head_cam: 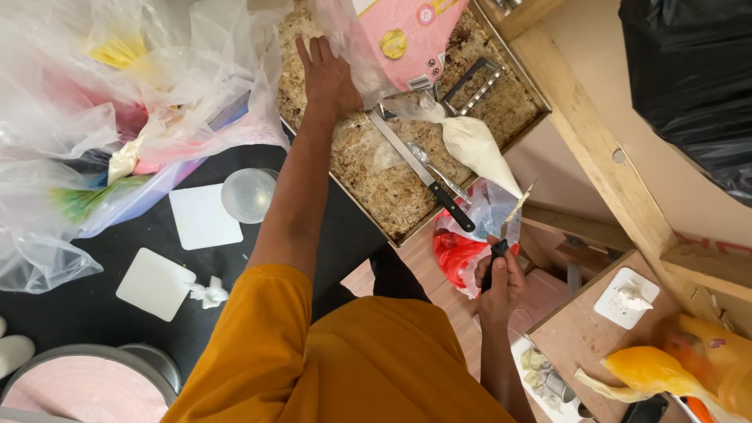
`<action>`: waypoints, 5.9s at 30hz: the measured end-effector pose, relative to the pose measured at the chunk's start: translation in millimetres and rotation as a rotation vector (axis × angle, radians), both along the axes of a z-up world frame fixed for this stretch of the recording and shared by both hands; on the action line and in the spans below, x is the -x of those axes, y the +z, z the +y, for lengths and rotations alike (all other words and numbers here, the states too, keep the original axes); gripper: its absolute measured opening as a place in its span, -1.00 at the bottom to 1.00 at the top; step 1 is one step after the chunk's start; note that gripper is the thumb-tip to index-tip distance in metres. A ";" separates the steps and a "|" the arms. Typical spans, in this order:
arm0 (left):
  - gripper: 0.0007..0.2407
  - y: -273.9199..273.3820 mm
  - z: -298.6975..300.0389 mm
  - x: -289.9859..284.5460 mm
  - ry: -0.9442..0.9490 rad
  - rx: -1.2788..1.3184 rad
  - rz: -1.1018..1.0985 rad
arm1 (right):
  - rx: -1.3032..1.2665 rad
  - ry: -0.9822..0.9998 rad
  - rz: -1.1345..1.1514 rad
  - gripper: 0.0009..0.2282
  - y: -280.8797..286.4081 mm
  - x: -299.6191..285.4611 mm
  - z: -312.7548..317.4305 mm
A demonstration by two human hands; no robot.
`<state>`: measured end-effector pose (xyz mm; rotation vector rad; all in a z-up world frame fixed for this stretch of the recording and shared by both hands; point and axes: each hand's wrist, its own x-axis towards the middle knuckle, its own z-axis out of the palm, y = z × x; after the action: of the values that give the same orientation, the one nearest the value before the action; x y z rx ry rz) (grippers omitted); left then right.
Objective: Cleaning a spatula and applying small amounts of chocolate frosting to square boards for cake decoration.
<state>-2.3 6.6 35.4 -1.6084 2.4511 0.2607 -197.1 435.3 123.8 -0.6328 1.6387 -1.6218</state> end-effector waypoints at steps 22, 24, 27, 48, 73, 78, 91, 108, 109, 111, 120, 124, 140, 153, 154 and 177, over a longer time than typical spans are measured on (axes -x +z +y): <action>-0.03 104.5 277.1 -80.0 0.205 0.220 0.530 | 0.068 0.209 -0.150 -0.63 -14.6 7.0 -41.0; -0.07 108.0 325.6 -99.2 0.306 0.077 0.561 | 0.070 0.293 -0.164 -0.64 -23.0 2.5 -47.2; -0.13 83.1 369.0 -119.2 0.455 0.072 0.484 | 0.031 0.445 -0.152 -0.66 -30.1 -19.4 -57.5; -0.30 33.5 390.9 -132.4 0.527 0.017 0.723 | 0.028 0.455 -0.152 -0.56 -82.5 -145.5 -26.4; -0.26 70.7 388.8 -203.0 0.914 -0.973 2.178 | -0.115 0.387 0.445 -0.73 -66.0 -152.6 -29.3; -0.22 120.9 385.9 -202.7 0.785 -1.120 2.459 | 0.217 0.565 -0.170 -0.61 -3.7 -172.4 -66.6; -0.17 107.0 392.4 -197.9 0.844 -1.297 2.622 | 0.373 0.836 -0.326 -0.65 22.3 -202.2 -107.8; -0.20 147.6 374.0 -208.4 0.747 -1.186 2.918 | 0.279 0.792 -0.006 -0.77 26.9 -205.7 -105.1; -0.20 151.0 372.1 -209.6 0.747 -1.184 2.920 | 0.278 0.793 -0.005 -0.77 27.6 -204.3 -99.6; -0.21 158.0 365.8 -211.8 0.758 -0.900 2.859 | 0.035 0.745 0.169 -0.81 29.2 -201.2 -90.1; -0.32 128.1 363.7 -212.5 0.741 -0.629 2.714 | -0.021 0.783 0.461 -0.83 30.2 -222.8 -75.6; -0.30 151.9 355.0 -210.3 0.630 -0.580 2.604 | -0.013 0.832 0.431 -0.82 45.1 -235.8 -65.5; -0.38 110.7 355.7 -218.2 0.849 -0.509 2.797 | 0.003 0.779 0.527 -0.84 47.9 -216.3 -84.7; -0.39 134.0 332.6 -201.3 0.705 -0.033 2.462 | -0.089 0.955 0.239 -0.78 39.9 -237.8 -47.2; -0.39 129.8 331.8 -202.3 0.705 -0.035 2.461 | -0.089 0.954 0.238 -0.78 37.1 -237.6 -46.3; -0.42 113.5 338.8 -212.1 0.856 0.063 2.348 | -0.217 1.028 0.190 -0.74 34.7 -245.2 -51.2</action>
<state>209.8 345.3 148.9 -2.6603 1.2762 3.8301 48.1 384.2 158.5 -1.2641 1.2252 -0.6400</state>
